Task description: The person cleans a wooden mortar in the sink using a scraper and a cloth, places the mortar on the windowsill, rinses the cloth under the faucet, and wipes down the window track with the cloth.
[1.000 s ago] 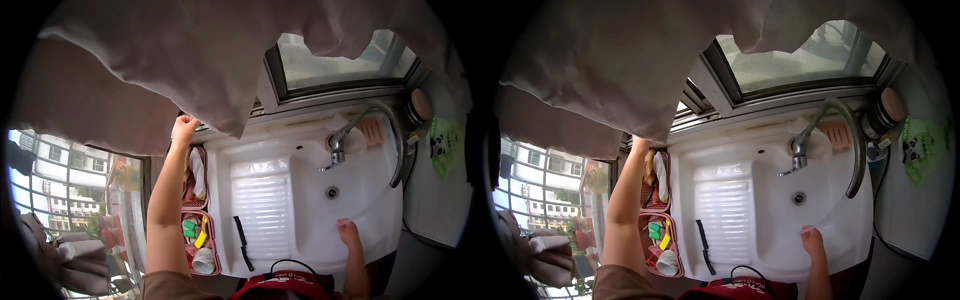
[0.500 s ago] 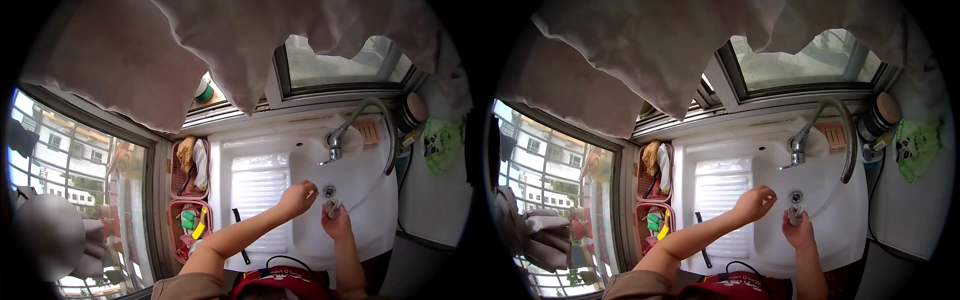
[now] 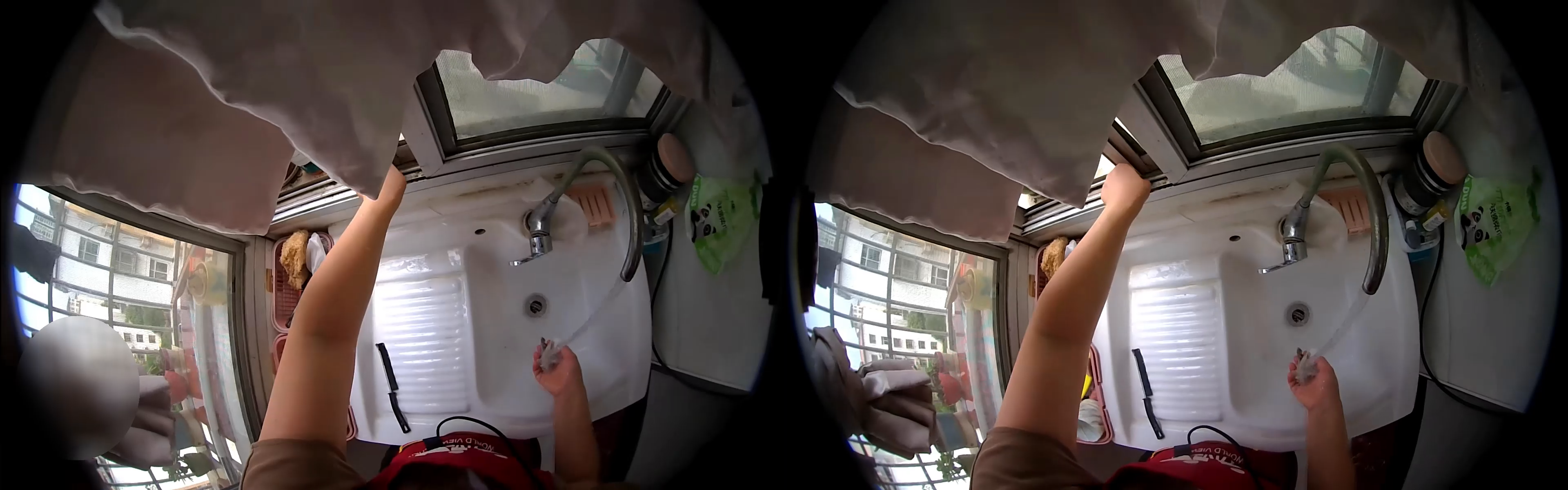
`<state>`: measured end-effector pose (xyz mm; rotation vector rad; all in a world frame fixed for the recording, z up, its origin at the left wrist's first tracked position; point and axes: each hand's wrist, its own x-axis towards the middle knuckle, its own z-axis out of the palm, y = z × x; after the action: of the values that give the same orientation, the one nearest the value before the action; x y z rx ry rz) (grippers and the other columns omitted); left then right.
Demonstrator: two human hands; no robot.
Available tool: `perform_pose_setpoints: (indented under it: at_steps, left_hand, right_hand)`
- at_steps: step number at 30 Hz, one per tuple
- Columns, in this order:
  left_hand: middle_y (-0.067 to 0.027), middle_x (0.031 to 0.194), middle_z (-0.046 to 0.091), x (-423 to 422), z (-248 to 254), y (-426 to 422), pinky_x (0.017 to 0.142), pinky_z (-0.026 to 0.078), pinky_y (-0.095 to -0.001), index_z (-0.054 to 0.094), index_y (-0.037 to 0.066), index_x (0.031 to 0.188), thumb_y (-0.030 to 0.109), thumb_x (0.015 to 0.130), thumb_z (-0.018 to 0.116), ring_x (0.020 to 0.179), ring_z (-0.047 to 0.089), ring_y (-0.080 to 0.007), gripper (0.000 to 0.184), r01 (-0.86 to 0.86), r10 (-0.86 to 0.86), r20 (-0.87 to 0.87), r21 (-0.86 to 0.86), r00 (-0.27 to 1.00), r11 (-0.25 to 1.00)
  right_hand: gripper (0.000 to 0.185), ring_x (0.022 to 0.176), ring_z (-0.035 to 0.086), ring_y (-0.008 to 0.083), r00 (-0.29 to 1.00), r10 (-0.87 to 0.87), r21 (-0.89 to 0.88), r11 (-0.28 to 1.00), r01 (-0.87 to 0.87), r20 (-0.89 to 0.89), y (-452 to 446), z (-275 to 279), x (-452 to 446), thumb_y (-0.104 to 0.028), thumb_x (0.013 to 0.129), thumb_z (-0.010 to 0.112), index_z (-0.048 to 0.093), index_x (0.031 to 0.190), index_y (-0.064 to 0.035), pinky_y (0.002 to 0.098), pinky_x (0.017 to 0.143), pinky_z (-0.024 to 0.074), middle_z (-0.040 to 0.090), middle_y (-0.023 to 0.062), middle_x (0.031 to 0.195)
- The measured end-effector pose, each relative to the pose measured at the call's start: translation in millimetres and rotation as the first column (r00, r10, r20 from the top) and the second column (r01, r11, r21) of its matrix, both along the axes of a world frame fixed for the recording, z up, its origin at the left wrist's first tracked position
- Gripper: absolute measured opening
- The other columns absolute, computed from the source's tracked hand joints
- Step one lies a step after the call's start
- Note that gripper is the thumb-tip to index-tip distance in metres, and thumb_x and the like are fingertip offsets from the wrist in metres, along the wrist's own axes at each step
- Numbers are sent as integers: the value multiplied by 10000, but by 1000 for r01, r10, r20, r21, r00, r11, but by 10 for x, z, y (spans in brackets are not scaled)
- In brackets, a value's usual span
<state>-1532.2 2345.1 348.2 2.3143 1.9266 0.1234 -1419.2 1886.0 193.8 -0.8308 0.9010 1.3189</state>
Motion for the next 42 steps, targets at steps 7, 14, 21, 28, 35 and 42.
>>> perform_pose_setpoints:
  at_steps: [7,14,21,28,35,42]
  left_hand:
    - [-179,831,655,12,19,-216,707,495,-410,643,4,824,172,756,569,793,628,-336,196,118,-149,159,189,976,975]
    - [-147,759,649,-84,-396,-2317,668,499,-390,610,20,813,150,770,607,716,623,-331,137,669,-407,563,-405,720,623]
    - [-215,1219,531,275,-979,-3186,891,444,-404,623,50,1070,97,806,542,1069,540,-361,281,803,-319,753,-448,576,393]
    - [-143,821,626,-163,-342,-1590,644,484,-361,636,29,924,142,821,587,691,605,-284,161,381,-237,663,-79,710,921]
    - [-147,829,616,-1225,-329,441,714,482,-414,677,74,852,266,796,621,803,606,-322,208,54,-125,121,470,985,881]
    - [-210,996,646,-1034,-247,690,797,494,-390,670,-28,883,308,743,677,956,618,-340,365,-446,428,189,63,884,893]
  right_hand:
    - [324,907,512,243,997,-12,-43,999,16,75,-35,55,22,-296,906,411,539,1082,-57,348,784,399,562,87,1043]
    - [312,892,527,228,998,60,-33,998,-59,26,111,-15,-11,-290,909,412,530,1088,-64,349,769,419,559,92,1012]
    - [231,884,517,196,939,-12,91,996,-21,343,53,-301,-114,-266,907,447,518,1069,-117,357,751,424,530,48,1023]
    - [225,838,488,228,985,-12,-194,980,46,170,-20,-200,-56,-244,891,461,505,1070,-116,366,722,412,503,79,1014]
    - [271,852,492,228,981,51,-174,985,-18,189,64,-179,-52,-234,892,465,493,1129,-105,367,765,399,493,83,1043]
    - [169,802,512,200,983,75,-204,978,-40,166,101,-66,12,-253,890,490,525,1011,-140,331,725,408,538,43,961]
